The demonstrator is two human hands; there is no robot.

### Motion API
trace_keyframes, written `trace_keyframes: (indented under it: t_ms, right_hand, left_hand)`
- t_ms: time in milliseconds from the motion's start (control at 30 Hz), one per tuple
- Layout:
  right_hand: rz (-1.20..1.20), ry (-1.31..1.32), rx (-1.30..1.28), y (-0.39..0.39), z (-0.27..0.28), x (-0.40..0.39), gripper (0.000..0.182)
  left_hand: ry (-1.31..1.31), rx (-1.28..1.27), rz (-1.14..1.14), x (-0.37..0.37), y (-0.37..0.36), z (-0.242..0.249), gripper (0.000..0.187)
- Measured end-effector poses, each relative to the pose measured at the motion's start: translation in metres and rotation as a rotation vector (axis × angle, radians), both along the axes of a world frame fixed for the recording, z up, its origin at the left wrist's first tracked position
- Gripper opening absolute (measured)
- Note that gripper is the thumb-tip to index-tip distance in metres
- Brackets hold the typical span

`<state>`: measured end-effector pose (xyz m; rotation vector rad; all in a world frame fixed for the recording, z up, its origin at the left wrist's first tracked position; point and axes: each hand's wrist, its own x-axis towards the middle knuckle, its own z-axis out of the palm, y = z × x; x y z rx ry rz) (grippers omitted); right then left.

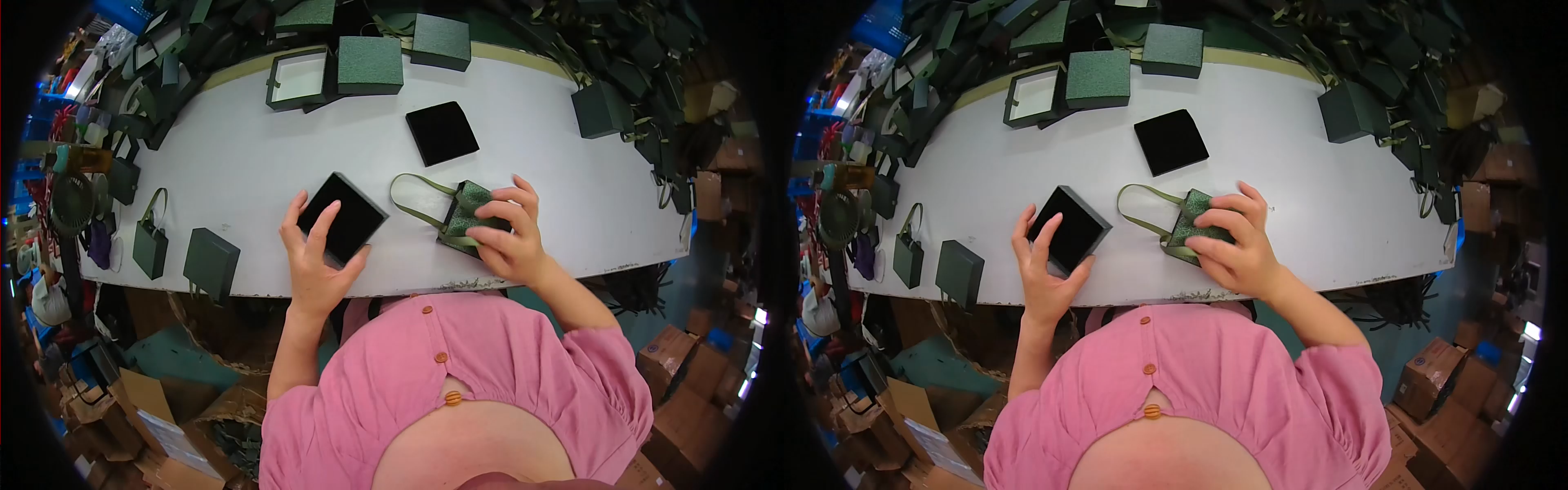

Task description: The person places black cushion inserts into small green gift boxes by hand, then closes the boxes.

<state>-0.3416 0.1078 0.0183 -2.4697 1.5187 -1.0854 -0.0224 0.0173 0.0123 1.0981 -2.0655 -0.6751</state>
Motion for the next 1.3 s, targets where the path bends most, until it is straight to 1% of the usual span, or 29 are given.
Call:
trace_keyframes:
  t_ms: [33, 67, 100, 133, 233, 333, 400, 500, 533, 567, 633, 667, 733, 767, 800, 833, 867, 900, 967, 1000, 1033, 1067, 1100, 1133, 1167, 1233, 1267, 1300]
  right_hand:
    - [-0.043, -0.016, 0.066, 0.009, 0.001, 0.004, 0.035]
    - [-0.088, -0.032, 0.132, 0.018, 0.002, 0.008, 0.038]
    - [-0.135, -0.049, 0.197, 0.026, 0.002, 0.011, 0.042]
    - [-0.153, -0.064, 0.256, 0.034, -0.007, 0.012, 0.052]
    - [-0.022, -0.205, 0.174, 0.032, -0.018, 0.005, 0.055]
    - [0.086, -0.185, 0.092, 0.02, -0.005, -0.003, 0.056]
    - [0.171, -0.155, 0.115, 0.01, 0.005, -0.008, 0.054]
    - [0.265, -0.18, 0.179, 0.0, 0.016, -0.011, 0.052]
    - [0.292, -0.199, 0.207, -0.004, 0.02, -0.011, 0.052]
    - [0.354, -0.236, 0.261, -0.009, 0.026, -0.011, 0.05]
    - [0.478, -0.31, 0.376, -0.018, 0.037, -0.011, 0.047]
    - [0.523, -0.27, 0.35, -0.022, 0.034, -0.01, 0.052]
    - [0.448, -0.35, 0.325, -0.027, 0.024, 0.002, 0.057]
    - [0.41, -0.389, 0.312, -0.03, 0.018, 0.012, 0.06]
    - [0.426, -0.391, 0.327, -0.031, 0.012, 0.027, 0.066]
    - [0.44, -0.291, 0.292, -0.033, 0.012, 0.047, 0.066]
    - [0.483, -0.33, 0.266, -0.038, 0.007, 0.052, 0.066]
    - [0.527, -0.361, 0.234, -0.05, 0.003, 0.052, 0.067]
    - [0.441, -0.222, 0.26, -0.068, 0.003, 0.038, 0.068]
    - [0.4, -0.149, 0.265, -0.08, 0.003, 0.027, 0.068]
    - [0.27, -0.031, 0.147, -0.09, -0.001, 0.012, 0.072]
    - [0.12, 0.004, 0.143, -0.098, 0.0, -0.001, 0.076]
    - [0.01, 0.06, 0.225, -0.101, 0.008, -0.012, 0.075]
    - [-0.007, 0.045, 0.286, -0.103, 0.009, -0.022, 0.073]
    - [-0.026, 0.03, 0.347, -0.105, 0.009, -0.029, 0.071]
    - [0.028, 0.047, 0.412, -0.109, -0.001, -0.037, 0.066]
    - [0.053, 0.058, 0.447, -0.111, -0.004, -0.039, 0.064]
    - [0.067, 0.05, 0.452, -0.111, -0.002, -0.037, 0.063]
  left_hand:
    - [0.068, 0.009, 0.006, -0.007, 0.0, 0.0, 0.079]
    - [0.055, 0.014, -0.025, -0.012, -0.002, -0.002, 0.087]
    - [0.063, 0.008, -0.038, -0.022, -0.002, 0.001, 0.087]
    - [0.037, 0.007, -0.072, -0.03, -0.003, 0.001, 0.088]
    - [0.028, -0.012, -0.199, -0.05, -0.008, 0.006, 0.088]
    - [0.038, -0.037, -0.219, -0.055, -0.011, 0.013, 0.086]
    - [-0.003, -0.06, -0.221, -0.05, -0.013, 0.023, 0.085]
    - [0.0, 0.008, -0.381, -0.045, -0.011, 0.037, 0.084]
    - [0.011, 0.083, -0.492, -0.039, -0.012, 0.043, 0.085]
    - [-0.009, 0.102, -0.526, -0.033, -0.014, 0.049, 0.085]
    - [0.03, 0.239, -0.69, -0.019, -0.021, 0.052, 0.085]
    - [0.154, 0.278, -0.618, -0.018, -0.019, 0.048, 0.088]
    - [0.403, 0.346, -0.474, -0.024, -0.006, 0.033, 0.092]
    - [0.364, 0.344, -0.489, -0.03, 0.0, 0.031, 0.094]
    - [0.324, 0.343, -0.504, -0.038, 0.005, 0.031, 0.097]
    - [0.284, 0.344, -0.52, -0.042, 0.006, 0.03, 0.099]
    - [0.255, 0.181, -0.532, -0.041, 0.005, 0.025, 0.1]
    - [0.192, 0.19, -0.514, -0.038, -0.002, 0.016, 0.1]
    - [0.069, 0.23, -0.475, -0.019, -0.012, 0.002, 0.099]
    - [-0.068, 0.124, -0.384, -0.007, -0.019, 0.009, 0.095]
    - [-0.229, 0.077, -0.279, 0.008, -0.028, 0.02, 0.095]
    - [-0.39, 0.029, -0.17, 0.023, -0.038, 0.033, 0.096]
    - [-0.441, 0.099, -0.08, 0.04, -0.048, 0.045, 0.093]
    - [-0.491, 0.17, 0.011, 0.055, -0.056, 0.056, 0.09]
    - [-0.666, 0.189, 0.076, 0.066, -0.063, 0.064, 0.088]
    - [-1.009, 0.238, 0.209, 0.075, -0.076, 0.08, 0.085]
    - [-1.001, 0.33, 0.202, 0.069, -0.09, 0.092, 0.086]
    - [-0.929, 0.21, 0.18, 0.062, -0.105, 0.09, 0.086]
